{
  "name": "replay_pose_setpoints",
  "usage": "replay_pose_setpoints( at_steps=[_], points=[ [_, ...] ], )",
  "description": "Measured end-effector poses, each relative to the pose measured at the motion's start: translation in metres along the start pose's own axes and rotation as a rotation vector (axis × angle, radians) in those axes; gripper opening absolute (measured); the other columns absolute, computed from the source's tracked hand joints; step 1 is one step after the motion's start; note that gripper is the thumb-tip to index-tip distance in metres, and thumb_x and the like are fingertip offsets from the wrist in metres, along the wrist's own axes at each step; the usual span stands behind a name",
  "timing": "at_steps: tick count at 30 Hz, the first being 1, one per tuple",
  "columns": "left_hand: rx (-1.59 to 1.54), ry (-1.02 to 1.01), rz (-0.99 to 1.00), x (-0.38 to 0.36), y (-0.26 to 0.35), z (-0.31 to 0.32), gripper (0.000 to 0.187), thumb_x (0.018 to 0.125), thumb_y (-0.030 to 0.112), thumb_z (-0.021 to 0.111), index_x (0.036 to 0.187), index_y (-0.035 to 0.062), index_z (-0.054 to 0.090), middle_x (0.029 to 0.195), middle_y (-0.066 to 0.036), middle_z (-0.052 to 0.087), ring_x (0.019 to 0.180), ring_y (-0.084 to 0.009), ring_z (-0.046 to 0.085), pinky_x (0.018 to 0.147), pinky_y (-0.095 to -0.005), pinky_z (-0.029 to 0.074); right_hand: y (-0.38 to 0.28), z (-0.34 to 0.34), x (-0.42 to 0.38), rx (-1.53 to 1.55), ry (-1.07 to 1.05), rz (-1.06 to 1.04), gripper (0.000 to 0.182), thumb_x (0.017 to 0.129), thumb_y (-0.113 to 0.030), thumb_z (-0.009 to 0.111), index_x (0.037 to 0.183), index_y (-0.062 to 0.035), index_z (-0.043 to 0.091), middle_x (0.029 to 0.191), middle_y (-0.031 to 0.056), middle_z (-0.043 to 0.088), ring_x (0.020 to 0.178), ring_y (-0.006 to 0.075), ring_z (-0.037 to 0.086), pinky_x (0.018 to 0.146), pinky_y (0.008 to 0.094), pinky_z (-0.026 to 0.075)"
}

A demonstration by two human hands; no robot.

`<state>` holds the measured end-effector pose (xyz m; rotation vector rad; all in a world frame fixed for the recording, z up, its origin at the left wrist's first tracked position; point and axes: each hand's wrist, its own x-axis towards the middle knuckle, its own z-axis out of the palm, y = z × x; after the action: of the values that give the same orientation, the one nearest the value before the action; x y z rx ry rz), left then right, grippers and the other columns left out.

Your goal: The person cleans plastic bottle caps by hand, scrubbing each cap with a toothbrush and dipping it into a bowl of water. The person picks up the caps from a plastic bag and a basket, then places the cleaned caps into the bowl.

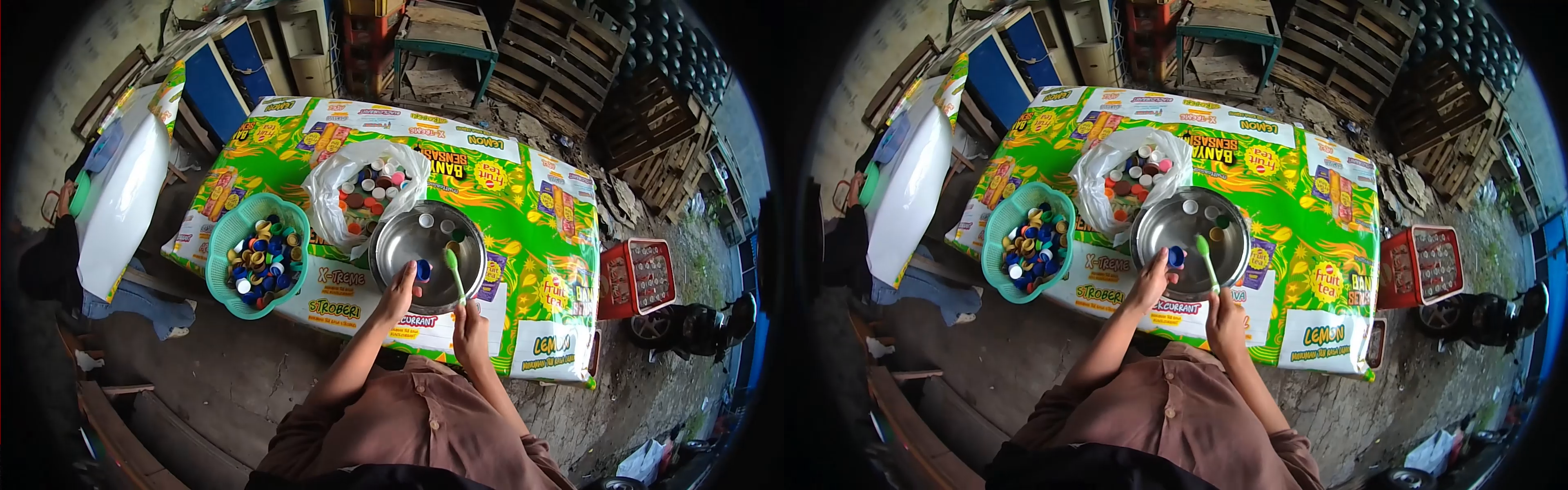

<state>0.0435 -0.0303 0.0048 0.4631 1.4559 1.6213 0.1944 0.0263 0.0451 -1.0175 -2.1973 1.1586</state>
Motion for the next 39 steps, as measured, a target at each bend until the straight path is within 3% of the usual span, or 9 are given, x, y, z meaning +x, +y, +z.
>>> replay_pose_setpoints(
  at_steps=[3, 8, 14, 20, 21, 24, 25, 28, 39],
  points=[
    [-0.312, -0.021, 0.038, -0.004, 0.001, -0.003, 0.044, 0.092, 0.039, 0.031, 0.104, 0.0020, 0.051, 0.096, -0.005, 0.056, 0.076, -0.0088, 0.049, 0.059, -0.0215, 0.039, -0.004, 0.013, -0.009, 0.016, -0.141, -0.139, 0.018, 0.087, -0.016, 0.043, 0.076, -0.0017, 0.040, 0.050, 0.0230, 0.045, 0.050, 0.0412, 0.049, 0.042, 0.0452, 0.033],
    [0.154, 0.229, 0.115, -0.038, 0.044, -0.038, 0.035, 0.091, 0.035, 0.034, 0.104, 0.0079, 0.052, 0.083, -0.001, 0.052, 0.067, -0.0067, 0.043, 0.057, -0.0209, 0.036, -0.002, 0.001, 0.014, -0.027, -0.019, -0.068, 0.019, 0.087, -0.015, 0.044, 0.075, -0.0014, 0.041, 0.050, 0.0223, 0.046, 0.050, 0.0411, 0.049, 0.042, 0.0445, 0.033],
    [0.989, 0.959, 0.530, -0.083, 0.084, -0.155, 0.027, 0.087, 0.022, 0.046, 0.104, 0.0017, 0.049, 0.093, -0.014, 0.050, 0.087, -0.0265, 0.049, 0.076, -0.0365, 0.039, 0.009, -0.026, 0.014, -0.033, 0.025, 0.002, 0.017, 0.088, -0.013, 0.042, 0.076, -0.0006, 0.042, 0.046, 0.0186, 0.047, 0.041, 0.0324, 0.052, 0.038, 0.0385, 0.035],
    [1.296, 1.139, 0.257, -0.073, 0.069, -0.194, 0.052, 0.085, 0.024, 0.049, 0.126, 0.0004, 0.030, 0.120, -0.023, 0.036, 0.110, -0.0361, 0.036, 0.092, -0.0412, 0.030, 0.031, -0.024, 0.011, -0.078, 0.057, 0.028, 0.018, 0.087, -0.011, 0.043, 0.074, 0.0006, 0.042, 0.048, 0.0205, 0.047, 0.042, 0.0348, 0.050, 0.038, 0.0390, 0.033],
    [1.283, 1.022, 0.285, -0.064, 0.074, -0.175, 0.064, 0.083, 0.025, 0.051, 0.132, 0.0006, 0.018, 0.127, -0.026, 0.028, 0.113, -0.0383, 0.033, 0.096, -0.0415, 0.026, 0.030, -0.025, 0.012, -0.059, 0.072, 0.043, 0.018, 0.086, -0.011, 0.044, 0.072, 0.0009, 0.041, 0.050, 0.0219, 0.046, 0.044, 0.0366, 0.048, 0.039, 0.0394, 0.032],
    [1.005, 0.578, 0.547, -0.022, 0.083, -0.092, 0.045, 0.081, 0.015, 0.054, 0.121, 0.0026, 0.037, 0.121, -0.017, 0.040, 0.111, -0.0317, 0.038, 0.094, -0.0391, 0.029, 0.029, -0.028, 0.012, 0.000, 0.131, 0.063, 0.023, 0.088, -0.014, 0.042, 0.071, -0.0002, 0.038, 0.046, 0.0165, 0.038, 0.037, 0.0236, 0.037, 0.039, 0.0330, 0.028],
    [0.952, 0.436, 0.610, -0.006, 0.081, -0.064, 0.037, 0.079, 0.013, 0.057, 0.113, 0.0039, 0.046, 0.112, -0.015, 0.046, 0.108, -0.0301, 0.041, 0.093, -0.0381, 0.031, 0.029, -0.031, 0.012, -0.045, 0.122, 0.066, 0.019, 0.086, -0.011, 0.044, 0.072, 0.0006, 0.040, 0.050, 0.0216, 0.045, 0.044, 0.0366, 0.047, 0.039, 0.0382, 0.031],
    [0.966, 0.047, 0.567, 0.041, 0.056, -0.011, 0.025, 0.075, 0.009, 0.058, 0.100, 0.0058, 0.054, 0.095, -0.011, 0.051, 0.087, -0.0283, 0.052, 0.074, -0.0343, 0.043, 0.037, -0.037, 0.008, -0.043, 0.119, 0.094, 0.019, 0.086, -0.011, 0.044, 0.071, 0.0004, 0.039, 0.049, 0.0211, 0.045, 0.043, 0.0364, 0.047, 0.039, 0.0384, 0.031],
    [1.291, 0.191, 0.463, 0.107, 0.001, 0.007, 0.024, 0.073, 0.006, 0.058, 0.093, 0.0068, 0.045, 0.093, -0.013, 0.043, 0.080, -0.0326, 0.053, 0.065, -0.0419, 0.044, 0.050, -0.044, -0.002, -0.081, 0.157, 0.141, 0.020, 0.086, -0.012, 0.046, 0.071, -0.0009, 0.039, 0.049, 0.0180, 0.046, 0.043, 0.0336, 0.048, 0.039, 0.0381, 0.032]
  ],
)
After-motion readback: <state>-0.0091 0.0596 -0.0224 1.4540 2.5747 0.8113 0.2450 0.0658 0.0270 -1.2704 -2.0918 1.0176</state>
